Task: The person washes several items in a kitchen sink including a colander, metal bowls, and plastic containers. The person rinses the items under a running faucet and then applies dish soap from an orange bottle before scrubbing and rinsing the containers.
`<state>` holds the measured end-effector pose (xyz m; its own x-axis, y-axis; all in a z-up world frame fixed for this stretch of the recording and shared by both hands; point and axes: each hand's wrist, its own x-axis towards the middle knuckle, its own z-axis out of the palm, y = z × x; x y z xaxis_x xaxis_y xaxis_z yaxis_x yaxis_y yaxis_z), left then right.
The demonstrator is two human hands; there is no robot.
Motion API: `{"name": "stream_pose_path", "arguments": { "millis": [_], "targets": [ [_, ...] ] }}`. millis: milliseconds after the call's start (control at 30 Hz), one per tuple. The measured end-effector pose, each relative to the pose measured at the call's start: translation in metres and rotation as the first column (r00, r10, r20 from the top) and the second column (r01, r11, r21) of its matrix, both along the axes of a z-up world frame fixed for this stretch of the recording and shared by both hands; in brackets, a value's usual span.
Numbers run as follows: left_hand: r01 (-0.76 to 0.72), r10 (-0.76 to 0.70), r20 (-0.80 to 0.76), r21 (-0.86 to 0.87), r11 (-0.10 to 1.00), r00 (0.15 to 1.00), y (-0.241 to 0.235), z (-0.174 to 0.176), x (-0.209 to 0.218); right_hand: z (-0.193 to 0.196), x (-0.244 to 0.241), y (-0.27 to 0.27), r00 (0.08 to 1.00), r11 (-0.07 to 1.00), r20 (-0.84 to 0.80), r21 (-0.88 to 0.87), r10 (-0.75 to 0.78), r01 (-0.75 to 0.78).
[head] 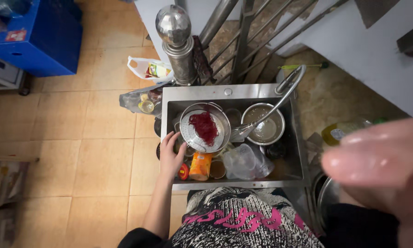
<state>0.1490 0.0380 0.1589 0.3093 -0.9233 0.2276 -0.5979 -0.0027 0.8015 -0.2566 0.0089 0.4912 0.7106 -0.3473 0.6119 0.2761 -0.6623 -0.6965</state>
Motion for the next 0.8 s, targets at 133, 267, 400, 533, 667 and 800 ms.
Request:
{"name": "stream_pose_path", "arguments": {
  "millis": [133, 267, 400, 533, 667, 800],
  "targets": [
    [0.007, -0.007, -0.01, -0.014, 1.0, 1.0, -0.003, 0.001, -0.005, 0.007, 0.023, -0.016, 0.99, 0.993, 0.137, -0.103, -0.039, 0.054],
    [-0.003, 0.002, -0.036, -0.011, 1.0, 0.999, -0.001, -0.001, -0.008, 0.008, 0.032, -0.02, 0.979, 0.981, 0.185, -0.154, -0.085, 0.115],
    [0.005, -0.005, -0.013, -0.015, 1.0, 1.0, -0.005, -0.002, -0.008, 0.002, 0.035, -0.014, 0.981, 0.983, 0.188, -0.165, -0.052, 0.084],
    [0.003, -0.003, -0.042, -0.004, 1.0, 0.999, -0.003, -0.004, -0.013, -0.001, 0.038, -0.014, 0.959, 0.977, 0.256, -0.143, -0.121, 0.161],
    [-0.001, 0.002, -0.046, 0.021, 1.0, 0.999, -0.002, 0.001, -0.012, -0.001, 0.043, -0.011, 0.933, 0.965, 0.313, -0.131, -0.176, 0.226],
    [0.004, -0.003, -0.05, 0.023, 1.0, 0.999, -0.001, 0.002, -0.012, 0.0, 0.05, -0.012, 0.919, 0.96, 0.345, -0.125, -0.194, 0.249]
  ]
}}
